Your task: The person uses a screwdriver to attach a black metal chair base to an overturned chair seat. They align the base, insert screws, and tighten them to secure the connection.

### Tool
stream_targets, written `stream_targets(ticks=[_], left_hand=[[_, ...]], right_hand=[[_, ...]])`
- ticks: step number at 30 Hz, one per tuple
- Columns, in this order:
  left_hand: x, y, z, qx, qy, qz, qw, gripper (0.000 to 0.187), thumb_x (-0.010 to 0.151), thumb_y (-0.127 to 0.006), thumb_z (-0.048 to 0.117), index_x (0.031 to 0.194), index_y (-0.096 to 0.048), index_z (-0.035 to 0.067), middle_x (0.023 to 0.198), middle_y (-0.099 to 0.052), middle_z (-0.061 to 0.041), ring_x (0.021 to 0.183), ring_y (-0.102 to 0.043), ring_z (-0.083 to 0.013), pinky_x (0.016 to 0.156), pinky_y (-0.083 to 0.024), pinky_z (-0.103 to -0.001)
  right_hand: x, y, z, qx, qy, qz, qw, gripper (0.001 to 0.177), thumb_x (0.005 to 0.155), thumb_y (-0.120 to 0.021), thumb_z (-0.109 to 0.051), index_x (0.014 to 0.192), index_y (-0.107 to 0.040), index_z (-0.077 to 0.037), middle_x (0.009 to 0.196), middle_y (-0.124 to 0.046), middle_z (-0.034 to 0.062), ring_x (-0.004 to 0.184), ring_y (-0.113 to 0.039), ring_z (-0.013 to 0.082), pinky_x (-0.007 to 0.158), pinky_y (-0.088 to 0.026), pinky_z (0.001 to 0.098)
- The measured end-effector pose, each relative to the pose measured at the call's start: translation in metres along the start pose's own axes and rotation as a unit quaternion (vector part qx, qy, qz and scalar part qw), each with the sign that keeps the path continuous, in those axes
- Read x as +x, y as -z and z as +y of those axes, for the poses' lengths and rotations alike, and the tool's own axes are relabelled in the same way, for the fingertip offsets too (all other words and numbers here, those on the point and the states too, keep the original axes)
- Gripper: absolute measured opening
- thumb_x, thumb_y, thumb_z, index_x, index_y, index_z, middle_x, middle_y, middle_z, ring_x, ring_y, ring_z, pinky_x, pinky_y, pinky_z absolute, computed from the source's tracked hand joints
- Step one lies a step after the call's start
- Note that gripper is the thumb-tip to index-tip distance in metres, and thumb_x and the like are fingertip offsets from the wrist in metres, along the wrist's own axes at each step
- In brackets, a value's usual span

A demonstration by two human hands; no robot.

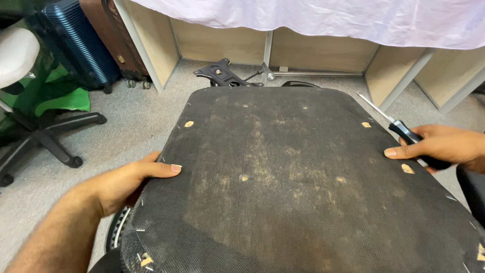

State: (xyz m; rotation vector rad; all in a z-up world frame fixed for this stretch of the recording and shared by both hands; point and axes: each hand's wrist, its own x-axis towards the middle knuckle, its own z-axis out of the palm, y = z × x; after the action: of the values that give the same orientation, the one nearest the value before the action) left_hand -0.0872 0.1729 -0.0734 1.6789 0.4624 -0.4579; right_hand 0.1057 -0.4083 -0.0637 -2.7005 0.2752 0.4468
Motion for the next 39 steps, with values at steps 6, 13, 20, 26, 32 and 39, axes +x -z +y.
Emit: stream_targets(ticks=[6,13,20,26,32,39], left_hand=[[0.01,0.031,0.051,0.34,0.09,0.02,0.936,0.103,0.061,-0.07,0.076,0.143,-0.064,0.015,0.143,-0.063,-0.016,0.126,-0.064,-0.0328,0.098,-0.059,-0.057],[0.066,0.035,0.113,0.526,0.126,0.132,0.831,0.105,0.058,-0.074,0.085,0.128,-0.07,0.006,0.127,-0.073,-0.018,0.117,-0.072,-0.0331,0.098,-0.054,-0.052],[0.208,0.051,0.216,0.128,-0.149,0.116,0.974,0.068,0.086,-0.071,0.047,0.137,-0.056,0.004,0.141,-0.061,-0.022,0.119,-0.065,-0.0356,0.105,-0.055,-0.049],[0.309,0.019,0.217,-0.261,-0.095,0.123,0.953,0.064,0.09,-0.072,0.028,0.141,-0.046,-0.002,0.136,-0.048,-0.03,0.12,-0.049,-0.0475,0.104,-0.046,-0.066],[0.34,-0.055,0.211,-0.217,-0.127,0.205,0.946,0.06,0.089,-0.073,0.029,0.136,-0.049,-0.001,0.13,-0.05,-0.028,0.114,-0.05,-0.0438,0.099,-0.046,-0.063],[0.351,-0.082,0.2,-0.192,-0.135,0.233,0.944,0.056,0.088,-0.075,0.031,0.13,-0.052,0.001,0.123,-0.053,-0.024,0.107,-0.051,-0.0394,0.093,-0.047,-0.058]], right_hand=[[0.032,0.017,-0.097,-0.134,0.175,0.06,0.974,0.094,0.061,-0.075,-0.076,0.121,-0.068,-0.005,0.115,-0.066,0.0286,0.118,-0.064,0.0471,0.102,-0.048,0.0681],[0.025,-0.043,-0.173,-0.191,0.225,0.088,0.952,0.093,0.064,-0.072,-0.084,0.114,-0.071,-0.006,0.108,-0.074,0.0207,0.109,-0.069,0.0376,0.095,-0.055,0.0513],[0.013,-0.047,-0.169,-0.155,0.241,0.107,0.952,0.098,0.06,-0.076,-0.083,0.12,-0.071,-0.005,0.104,-0.075,0.0215,0.105,-0.071,0.0375,0.092,-0.056,0.0511],[0.01,-0.047,-0.165,-0.136,0.244,0.125,0.952,0.098,0.059,-0.078,-0.081,0.118,-0.072,-0.004,0.102,-0.074,0.0201,0.102,-0.071,0.0363,0.09,-0.056,0.0501],[0.014,-0.05,-0.161,-0.111,0.234,0.132,0.957,0.09,0.057,-0.084,-0.078,0.107,-0.071,-0.004,0.093,-0.072,0.0163,0.094,-0.07,0.0326,0.082,-0.055,0.0484],[0.016,-0.051,-0.16,-0.111,0.255,0.141,0.95,0.082,0.057,-0.085,-0.079,0.089,-0.068,-0.005,0.08,-0.068,0.0117,0.083,-0.068,0.0281,0.074,-0.054,0.0446]])
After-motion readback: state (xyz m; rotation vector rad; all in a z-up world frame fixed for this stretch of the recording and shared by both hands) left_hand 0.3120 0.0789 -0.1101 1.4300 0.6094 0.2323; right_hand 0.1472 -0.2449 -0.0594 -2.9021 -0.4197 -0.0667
